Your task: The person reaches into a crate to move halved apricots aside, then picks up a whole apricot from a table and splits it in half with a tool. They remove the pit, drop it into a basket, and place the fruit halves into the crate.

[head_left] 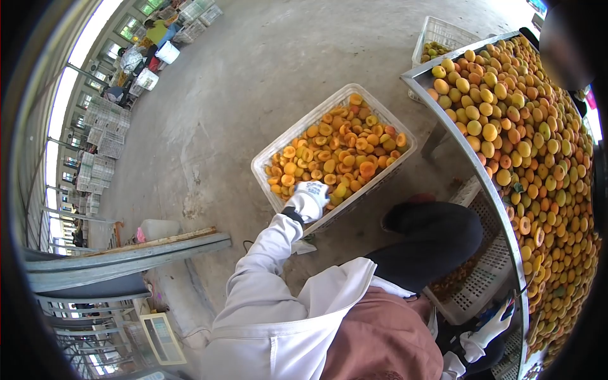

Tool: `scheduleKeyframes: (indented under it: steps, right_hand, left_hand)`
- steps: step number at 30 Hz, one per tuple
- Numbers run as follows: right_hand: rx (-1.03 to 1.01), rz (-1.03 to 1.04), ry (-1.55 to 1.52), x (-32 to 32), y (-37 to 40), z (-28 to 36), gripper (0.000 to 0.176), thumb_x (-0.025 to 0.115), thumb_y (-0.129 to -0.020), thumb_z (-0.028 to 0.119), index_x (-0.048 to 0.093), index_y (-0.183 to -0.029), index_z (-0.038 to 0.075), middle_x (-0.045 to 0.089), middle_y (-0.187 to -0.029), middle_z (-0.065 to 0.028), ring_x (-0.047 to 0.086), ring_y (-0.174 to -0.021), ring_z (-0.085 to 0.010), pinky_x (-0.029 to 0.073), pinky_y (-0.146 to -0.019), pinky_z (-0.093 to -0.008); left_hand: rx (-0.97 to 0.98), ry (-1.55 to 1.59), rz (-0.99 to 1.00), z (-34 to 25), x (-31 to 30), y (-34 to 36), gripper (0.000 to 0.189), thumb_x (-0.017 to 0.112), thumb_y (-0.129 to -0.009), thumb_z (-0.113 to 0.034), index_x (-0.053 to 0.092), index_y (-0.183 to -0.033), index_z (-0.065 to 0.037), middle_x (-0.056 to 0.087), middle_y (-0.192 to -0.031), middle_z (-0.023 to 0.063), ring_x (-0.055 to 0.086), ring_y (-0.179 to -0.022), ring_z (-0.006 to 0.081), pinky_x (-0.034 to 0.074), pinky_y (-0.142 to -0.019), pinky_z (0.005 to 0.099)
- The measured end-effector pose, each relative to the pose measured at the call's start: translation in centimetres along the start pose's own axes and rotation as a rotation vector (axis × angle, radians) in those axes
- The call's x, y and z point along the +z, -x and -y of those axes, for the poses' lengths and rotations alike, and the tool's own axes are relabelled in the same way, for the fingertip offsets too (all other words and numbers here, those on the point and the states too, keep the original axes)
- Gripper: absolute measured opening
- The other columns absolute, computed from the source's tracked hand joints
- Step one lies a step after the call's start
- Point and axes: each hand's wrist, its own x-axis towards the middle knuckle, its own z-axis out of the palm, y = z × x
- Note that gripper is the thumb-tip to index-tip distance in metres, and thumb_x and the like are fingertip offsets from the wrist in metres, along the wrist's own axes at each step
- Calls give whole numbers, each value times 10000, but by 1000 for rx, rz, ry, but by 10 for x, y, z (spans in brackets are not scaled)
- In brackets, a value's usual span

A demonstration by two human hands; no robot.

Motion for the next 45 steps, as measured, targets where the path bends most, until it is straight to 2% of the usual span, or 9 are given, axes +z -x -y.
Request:
scheduleKeyframes:
  steps: [2, 8, 17, 26, 32, 36, 40, 42, 45]
  right_hand:
    - [-52, -39, -2, -1, -4, -10, 296, 599, -1021, 261, 657, -1189, 24, 638, -817, -19, 533, -563, -83, 412, -496, -233]
    - [-71, -46, -17, 6, -4, -7, 293, 598, -1022, 262, 657, -1184, 26, 633, -801, -9, 522, -550, -76, 400, -483, -231]
    - [-176, -20, 143, 0, -22, -30, 284, 580, -1030, 189, 667, -1193, -27, 674, -914, -38, 590, -708, -104, 486, -633, -248]
    - [-98, 6, 154, 4, -7, -6, 287, 584, -1028, 174, 651, -1222, -26, 671, -924, -41, 582, -706, -102, 476, -631, -247]
    - [-127, -5, 202, 2, -19, -20, 299, 588, -1021, 158, 647, -1235, -43, 683, -991, -61, 605, -817, -136, 491, -749, -276]
    - [-148, -24, 226, 0, -22, -24, 300, 590, -1017, 150, 647, -1232, -51, 689, -1012, -66, 613, -857, -143, 494, -791, -282]
    - [-145, -81, 95, 5, -17, -20, 294, 582, -1029, 227, 656, -1214, 10, 659, -830, -21, 517, -570, -71, 388, -499, -231]
    - [-83, -47, 153, -9, -23, -30, 308, 586, -1025, 170, 625, -1250, -35, 660, -934, -38, 592, -729, -112, 493, -642, -262]
    - [-352, -138, 217, -11, -34, -62, 265, 578, -1035, 224, 641, -1213, 38, 555, -724, 33, 458, -517, -48, 360, -431, -234]
  left_hand:
    - [119, -48, 125, 17, -17, 12, 187, 659, -857, -273, 743, -883, -108, 719, -900, 130, 692, -875, 335, 539, -741, 456]
    - [-222, 118, -135, 70, 19, -7, 244, 648, -907, -257, 702, -1099, -116, 698, -1081, 135, 677, -997, 333, 546, -823, 449]
    - [-158, 318, -301, 102, 128, -106, 194, 675, -879, -117, 663, -1073, -108, 687, -1012, 106, 682, -918, 300, 547, -769, 412]
    - [-165, 26, 41, 37, -24, -82, 224, 660, -869, -190, 687, -1079, -120, 709, -1122, 150, 678, -1065, 310, 545, -881, 406]
    - [245, -116, -532, -58, -46, -152, 501, 721, -852, -321, 613, -1329, -214, 550, -1412, 99, 445, -1370, 356, 316, -1117, 584]
    - [284, -116, -335, -108, -49, -199, 563, 670, -883, -391, 541, -1413, -250, 388, -1568, 106, 261, -1489, 389, 136, -1174, 675]
    - [140, -228, -285, -106, -74, -194, 619, 707, -852, -374, 519, -1430, -257, 336, -1597, 131, 255, -1491, 393, 113, -1129, 751]
    - [41, -174, -294, -90, -71, -204, 680, 729, -828, -348, 482, -1451, -232, 361, -1587, 105, 265, -1488, 390, 129, -1132, 751]
    - [-124, -160, -207, -79, -89, -198, 519, 657, -907, -412, 552, -1376, -215, 497, -1464, 89, 444, -1371, 349, 271, -1114, 690]
